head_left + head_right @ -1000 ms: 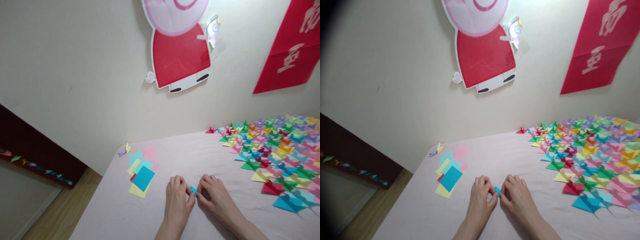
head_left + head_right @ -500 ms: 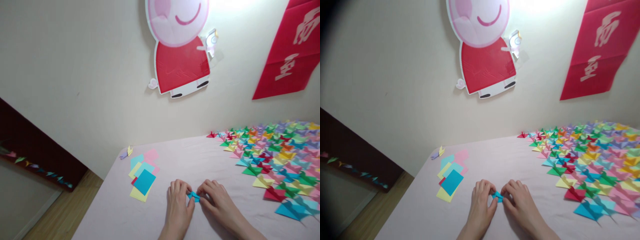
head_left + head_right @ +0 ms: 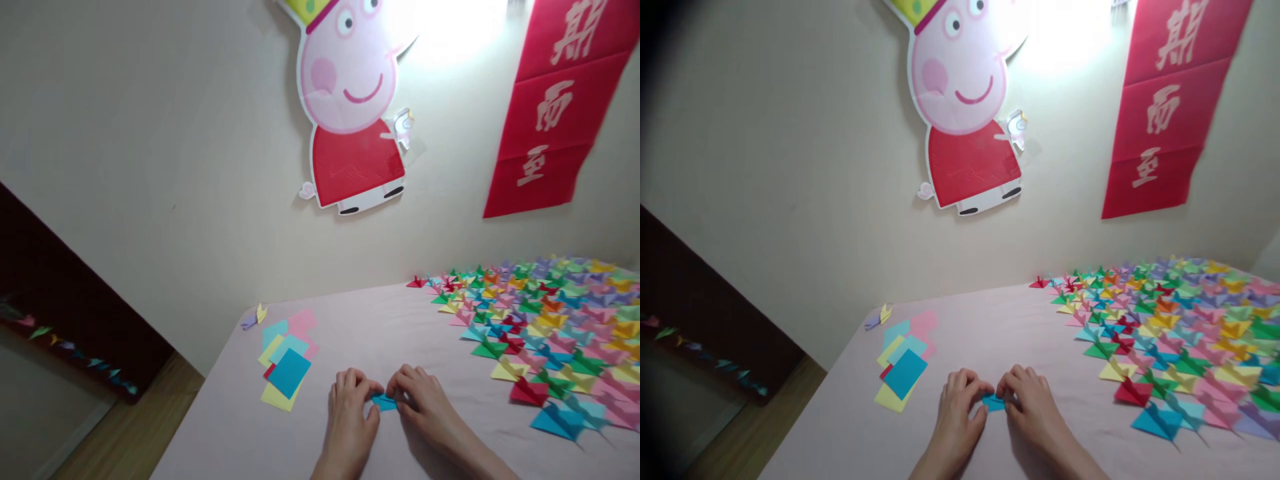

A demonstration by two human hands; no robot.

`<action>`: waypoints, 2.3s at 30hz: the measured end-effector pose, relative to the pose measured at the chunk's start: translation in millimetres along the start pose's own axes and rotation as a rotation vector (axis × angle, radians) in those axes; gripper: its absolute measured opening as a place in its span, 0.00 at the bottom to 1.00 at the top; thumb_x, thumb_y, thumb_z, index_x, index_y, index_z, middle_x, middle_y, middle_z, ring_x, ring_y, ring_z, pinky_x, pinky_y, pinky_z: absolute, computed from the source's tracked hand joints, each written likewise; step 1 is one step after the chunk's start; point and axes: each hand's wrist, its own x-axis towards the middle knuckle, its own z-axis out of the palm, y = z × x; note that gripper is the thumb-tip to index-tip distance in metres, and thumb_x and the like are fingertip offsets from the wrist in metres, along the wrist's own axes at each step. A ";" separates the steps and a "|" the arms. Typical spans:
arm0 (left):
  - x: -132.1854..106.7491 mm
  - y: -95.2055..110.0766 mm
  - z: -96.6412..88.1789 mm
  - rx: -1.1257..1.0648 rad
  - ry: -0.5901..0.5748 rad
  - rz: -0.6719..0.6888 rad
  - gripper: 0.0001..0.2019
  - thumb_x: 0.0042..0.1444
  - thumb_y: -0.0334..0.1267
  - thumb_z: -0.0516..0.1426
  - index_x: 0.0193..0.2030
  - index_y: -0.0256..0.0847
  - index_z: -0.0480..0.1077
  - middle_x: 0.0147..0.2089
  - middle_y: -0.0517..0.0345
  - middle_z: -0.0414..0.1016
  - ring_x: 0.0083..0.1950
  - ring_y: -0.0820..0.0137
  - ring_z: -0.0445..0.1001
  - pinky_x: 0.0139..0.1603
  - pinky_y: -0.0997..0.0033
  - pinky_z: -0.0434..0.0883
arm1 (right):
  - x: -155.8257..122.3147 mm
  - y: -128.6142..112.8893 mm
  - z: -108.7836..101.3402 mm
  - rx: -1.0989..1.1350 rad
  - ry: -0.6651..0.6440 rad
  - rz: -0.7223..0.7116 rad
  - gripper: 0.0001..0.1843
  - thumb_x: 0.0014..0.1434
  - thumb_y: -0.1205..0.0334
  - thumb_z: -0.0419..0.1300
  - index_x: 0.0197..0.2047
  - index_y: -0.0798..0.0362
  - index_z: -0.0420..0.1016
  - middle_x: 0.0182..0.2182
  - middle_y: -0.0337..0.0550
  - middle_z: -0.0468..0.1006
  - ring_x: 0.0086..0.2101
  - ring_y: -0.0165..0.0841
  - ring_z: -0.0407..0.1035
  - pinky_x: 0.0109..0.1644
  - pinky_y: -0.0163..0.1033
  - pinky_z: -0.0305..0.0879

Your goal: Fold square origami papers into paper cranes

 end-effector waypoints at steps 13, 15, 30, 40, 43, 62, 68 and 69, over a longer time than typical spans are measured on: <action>4.0 -8.8 -5.1 -0.061 -0.039 -0.002 0.14 0.51 0.28 0.56 0.42 0.48 0.75 0.46 0.60 0.70 0.51 0.65 0.64 0.52 0.67 0.60 | -4.7 0.6 9.2 -0.013 0.070 -0.100 0.11 0.48 0.68 0.57 0.35 0.46 0.75 0.38 0.40 0.77 0.42 0.40 0.68 0.47 0.43 0.59; 9.3 -10.6 -3.2 -0.106 0.009 0.004 0.08 0.55 0.32 0.56 0.39 0.46 0.75 0.43 0.60 0.72 0.49 0.65 0.65 0.51 0.67 0.60 | -0.8 0.9 14.2 -0.029 0.134 -0.127 0.08 0.50 0.68 0.58 0.33 0.47 0.75 0.37 0.41 0.77 0.41 0.40 0.68 0.45 0.42 0.60; 39.2 -8.3 13.3 -0.628 0.119 -0.143 0.07 0.57 0.43 0.56 0.33 0.42 0.65 0.31 0.65 0.65 0.34 0.71 0.65 0.37 0.74 0.63 | 29.8 21.1 19.6 0.491 0.296 -0.207 0.21 0.63 0.44 0.53 0.27 0.49 0.70 0.23 0.38 0.72 0.25 0.31 0.67 0.29 0.33 0.65; 34.2 -1.8 11.2 -0.467 0.089 -0.123 0.03 0.56 0.38 0.57 0.34 0.43 0.67 0.36 0.63 0.68 0.38 0.70 0.67 0.41 0.73 0.63 | 25.0 18.1 18.6 0.655 0.221 -0.148 0.20 0.61 0.43 0.57 0.29 0.50 0.74 0.25 0.40 0.75 0.27 0.32 0.70 0.31 0.31 0.68; 31.5 -1.4 9.4 -0.470 0.097 -0.097 0.03 0.54 0.35 0.55 0.36 0.43 0.67 0.36 0.63 0.68 0.37 0.70 0.66 0.39 0.73 0.63 | 24.0 19.4 20.5 0.677 0.257 -0.135 0.19 0.60 0.43 0.58 0.30 0.50 0.74 0.25 0.39 0.75 0.27 0.32 0.69 0.31 0.32 0.68; 28.7 6.7 9.6 -0.382 0.182 -0.083 0.03 0.52 0.31 0.56 0.33 0.42 0.69 0.35 0.62 0.71 0.36 0.70 0.67 0.38 0.72 0.63 | 18.6 12.2 15.2 0.572 0.336 -0.134 0.19 0.61 0.43 0.55 0.31 0.49 0.72 0.24 0.37 0.72 0.24 0.31 0.67 0.28 0.32 0.66; 29.2 5.8 14.7 -0.271 0.193 0.050 0.09 0.52 0.25 0.54 0.31 0.43 0.71 0.34 0.60 0.73 0.42 0.66 0.69 0.51 0.67 0.63 | 22.0 9.7 14.0 0.359 0.415 -0.269 0.10 0.61 0.50 0.58 0.33 0.47 0.70 0.32 0.40 0.73 0.33 0.36 0.69 0.36 0.37 0.69; 28.9 5.4 15.2 -0.254 0.191 0.052 0.09 0.53 0.25 0.54 0.31 0.43 0.71 0.34 0.60 0.73 0.42 0.66 0.69 0.52 0.66 0.62 | 22.2 9.8 14.6 0.351 0.413 -0.273 0.10 0.62 0.51 0.57 0.33 0.47 0.69 0.32 0.40 0.73 0.34 0.36 0.69 0.37 0.38 0.69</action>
